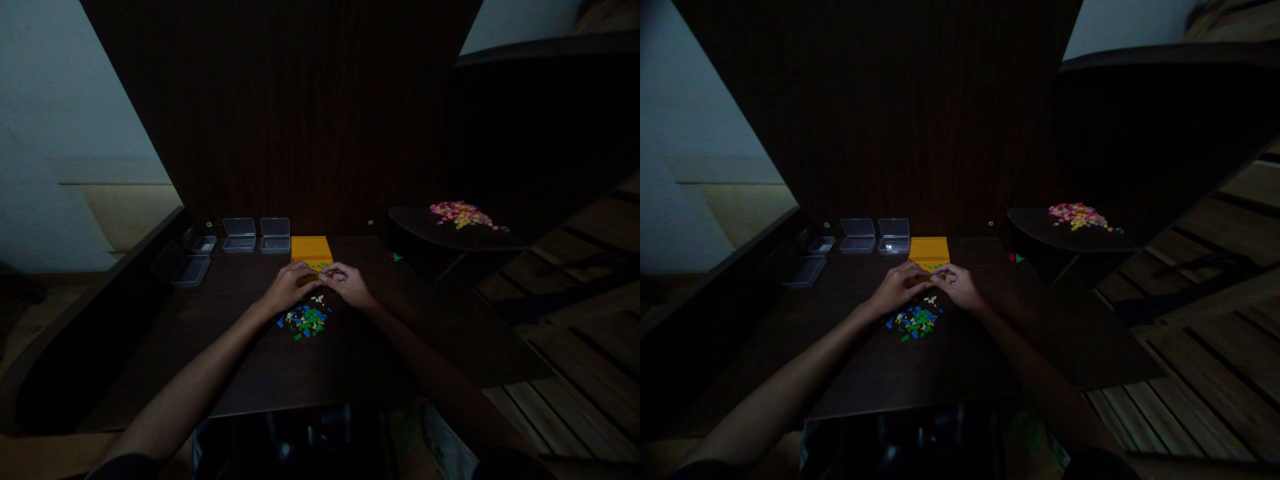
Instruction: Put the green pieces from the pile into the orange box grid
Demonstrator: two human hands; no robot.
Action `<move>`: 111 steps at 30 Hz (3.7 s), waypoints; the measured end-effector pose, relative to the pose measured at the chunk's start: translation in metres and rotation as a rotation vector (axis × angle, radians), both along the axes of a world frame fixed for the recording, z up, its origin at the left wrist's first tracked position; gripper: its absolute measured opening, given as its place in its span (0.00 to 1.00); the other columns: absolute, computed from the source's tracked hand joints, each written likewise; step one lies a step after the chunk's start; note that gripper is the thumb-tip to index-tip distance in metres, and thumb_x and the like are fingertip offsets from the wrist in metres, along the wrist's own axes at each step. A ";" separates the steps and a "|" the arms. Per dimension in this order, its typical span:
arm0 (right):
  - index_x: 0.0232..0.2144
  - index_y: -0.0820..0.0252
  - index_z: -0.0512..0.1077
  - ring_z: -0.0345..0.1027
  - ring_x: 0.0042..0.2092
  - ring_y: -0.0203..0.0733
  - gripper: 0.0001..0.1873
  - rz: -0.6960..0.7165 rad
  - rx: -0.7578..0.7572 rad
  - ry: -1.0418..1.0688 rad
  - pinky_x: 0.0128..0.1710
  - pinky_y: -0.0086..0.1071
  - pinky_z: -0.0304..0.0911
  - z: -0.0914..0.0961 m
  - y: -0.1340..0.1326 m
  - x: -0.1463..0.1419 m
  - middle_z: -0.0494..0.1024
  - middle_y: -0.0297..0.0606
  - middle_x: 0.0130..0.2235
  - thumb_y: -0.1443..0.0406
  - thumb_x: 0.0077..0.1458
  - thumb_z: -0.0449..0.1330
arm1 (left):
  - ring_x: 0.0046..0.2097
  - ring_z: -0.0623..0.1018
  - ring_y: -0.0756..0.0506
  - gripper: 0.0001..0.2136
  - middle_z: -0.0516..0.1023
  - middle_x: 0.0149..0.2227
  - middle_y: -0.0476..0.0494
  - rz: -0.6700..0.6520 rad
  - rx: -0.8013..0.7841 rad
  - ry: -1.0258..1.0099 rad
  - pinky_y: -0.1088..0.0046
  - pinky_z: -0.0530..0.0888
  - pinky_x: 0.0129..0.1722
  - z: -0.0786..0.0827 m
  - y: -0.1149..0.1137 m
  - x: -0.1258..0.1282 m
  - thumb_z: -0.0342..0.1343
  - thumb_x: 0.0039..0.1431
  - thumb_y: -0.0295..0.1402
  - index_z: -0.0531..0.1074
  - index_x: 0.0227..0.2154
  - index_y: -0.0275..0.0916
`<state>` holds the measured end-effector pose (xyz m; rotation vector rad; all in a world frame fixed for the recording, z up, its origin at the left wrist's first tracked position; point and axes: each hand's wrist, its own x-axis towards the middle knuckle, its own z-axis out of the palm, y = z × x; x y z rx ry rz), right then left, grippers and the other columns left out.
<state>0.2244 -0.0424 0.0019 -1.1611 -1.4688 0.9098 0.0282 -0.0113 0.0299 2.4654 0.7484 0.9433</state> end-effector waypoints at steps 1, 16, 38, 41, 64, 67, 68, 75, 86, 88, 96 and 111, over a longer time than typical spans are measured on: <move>0.33 0.60 0.73 0.65 0.28 0.34 0.18 0.008 0.002 -0.001 0.26 0.28 0.61 0.000 0.000 -0.001 0.76 0.37 0.33 0.54 0.46 0.66 | 0.40 0.76 0.46 0.08 0.77 0.36 0.43 0.003 0.002 0.001 0.69 0.72 0.42 -0.001 0.000 0.000 0.58 0.60 0.36 0.76 0.39 0.38; 0.28 0.61 0.77 0.57 0.25 0.31 0.10 0.356 0.079 -0.387 0.23 0.27 0.54 0.022 -0.015 0.004 0.70 0.33 0.27 0.59 0.49 0.64 | 0.44 0.72 0.44 0.07 0.72 0.37 0.43 0.212 -0.029 0.025 0.64 0.70 0.47 -0.010 0.019 -0.011 0.57 0.59 0.33 0.78 0.36 0.38; 0.29 0.63 0.79 0.63 0.29 0.31 0.04 0.581 0.140 -0.592 0.29 0.25 0.59 0.027 -0.025 -0.009 0.69 0.34 0.29 0.67 0.51 0.64 | 0.53 0.66 0.37 0.08 0.69 0.49 0.42 0.543 -0.161 0.162 0.56 0.64 0.56 -0.022 0.028 0.002 0.57 0.53 0.31 0.81 0.34 0.42; 0.29 0.63 0.79 0.63 0.29 0.31 0.04 0.575 0.156 -0.612 0.29 0.25 0.59 0.027 -0.025 -0.009 0.70 0.34 0.29 0.67 0.50 0.65 | 0.53 0.65 0.36 0.09 0.68 0.51 0.41 0.556 -0.148 0.168 0.55 0.65 0.55 -0.023 0.028 0.002 0.57 0.53 0.31 0.81 0.34 0.42; 0.30 0.61 0.72 0.58 0.25 0.31 0.11 0.238 0.116 -0.385 0.25 0.27 0.53 0.021 -0.021 -0.006 0.69 0.31 0.26 0.58 0.56 0.59 | 0.48 0.72 0.42 0.08 0.73 0.42 0.43 0.249 0.125 -0.130 0.59 0.70 0.51 -0.021 0.026 -0.011 0.54 0.58 0.26 0.75 0.38 0.40; 0.32 0.60 0.70 0.56 0.20 0.31 0.15 0.145 -0.042 -0.223 0.20 0.26 0.49 0.016 -0.017 -0.005 0.64 0.26 0.18 0.53 0.55 0.58 | 0.46 0.72 0.44 0.09 0.73 0.41 0.42 0.111 0.217 -0.144 0.61 0.71 0.48 -0.014 0.018 -0.011 0.53 0.59 0.27 0.74 0.41 0.39; 0.32 0.60 0.69 0.55 0.18 0.31 0.16 0.119 -0.084 -0.170 0.19 0.26 0.48 0.014 -0.015 -0.004 0.62 0.25 0.16 0.52 0.54 0.58 | 0.45 0.72 0.44 0.10 0.73 0.41 0.42 0.079 0.242 -0.142 0.62 0.72 0.48 -0.012 0.015 -0.011 0.54 0.58 0.27 0.74 0.42 0.38; 0.31 0.60 0.69 0.56 0.18 0.30 0.21 0.069 -0.135 0.019 0.18 0.26 0.51 0.011 -0.007 -0.001 0.68 0.27 0.20 0.49 0.45 0.63 | 0.45 0.73 0.43 0.11 0.74 0.40 0.40 -0.040 0.287 -0.103 0.63 0.73 0.44 -0.008 0.003 -0.005 0.55 0.60 0.30 0.73 0.45 0.38; 0.36 0.60 0.70 0.53 0.19 0.26 0.21 0.037 -0.109 0.112 0.16 0.24 0.50 0.010 -0.007 -0.004 0.70 0.29 0.27 0.51 0.46 0.64 | 0.49 0.71 0.42 0.08 0.73 0.43 0.41 0.091 0.136 -0.010 0.60 0.70 0.50 -0.006 0.014 -0.011 0.55 0.62 0.36 0.76 0.40 0.40; 0.37 0.60 0.69 0.53 0.19 0.25 0.21 0.022 -0.098 0.111 0.16 0.23 0.50 0.010 -0.006 -0.004 0.68 0.28 0.28 0.52 0.47 0.63 | 0.49 0.71 0.43 0.08 0.72 0.43 0.42 0.155 0.115 -0.022 0.61 0.69 0.52 -0.007 0.024 -0.015 0.56 0.61 0.36 0.76 0.39 0.40; 0.36 0.62 0.70 0.55 0.22 0.27 0.17 0.022 -0.069 0.073 0.19 0.24 0.52 0.008 -0.004 -0.003 0.68 0.31 0.29 0.55 0.48 0.61 | 0.49 0.71 0.42 0.06 0.73 0.43 0.42 0.239 0.045 0.070 0.59 0.67 0.54 -0.012 0.052 -0.013 0.58 0.58 0.32 0.78 0.36 0.39; 0.35 0.62 0.72 0.61 0.29 0.32 0.13 0.023 0.035 -0.067 0.24 0.24 0.58 0.009 -0.006 0.000 0.70 0.36 0.33 0.57 0.53 0.58 | 0.51 0.69 0.40 0.08 0.72 0.44 0.41 0.253 0.005 0.242 0.55 0.65 0.56 -0.024 0.067 0.002 0.55 0.56 0.29 0.80 0.34 0.40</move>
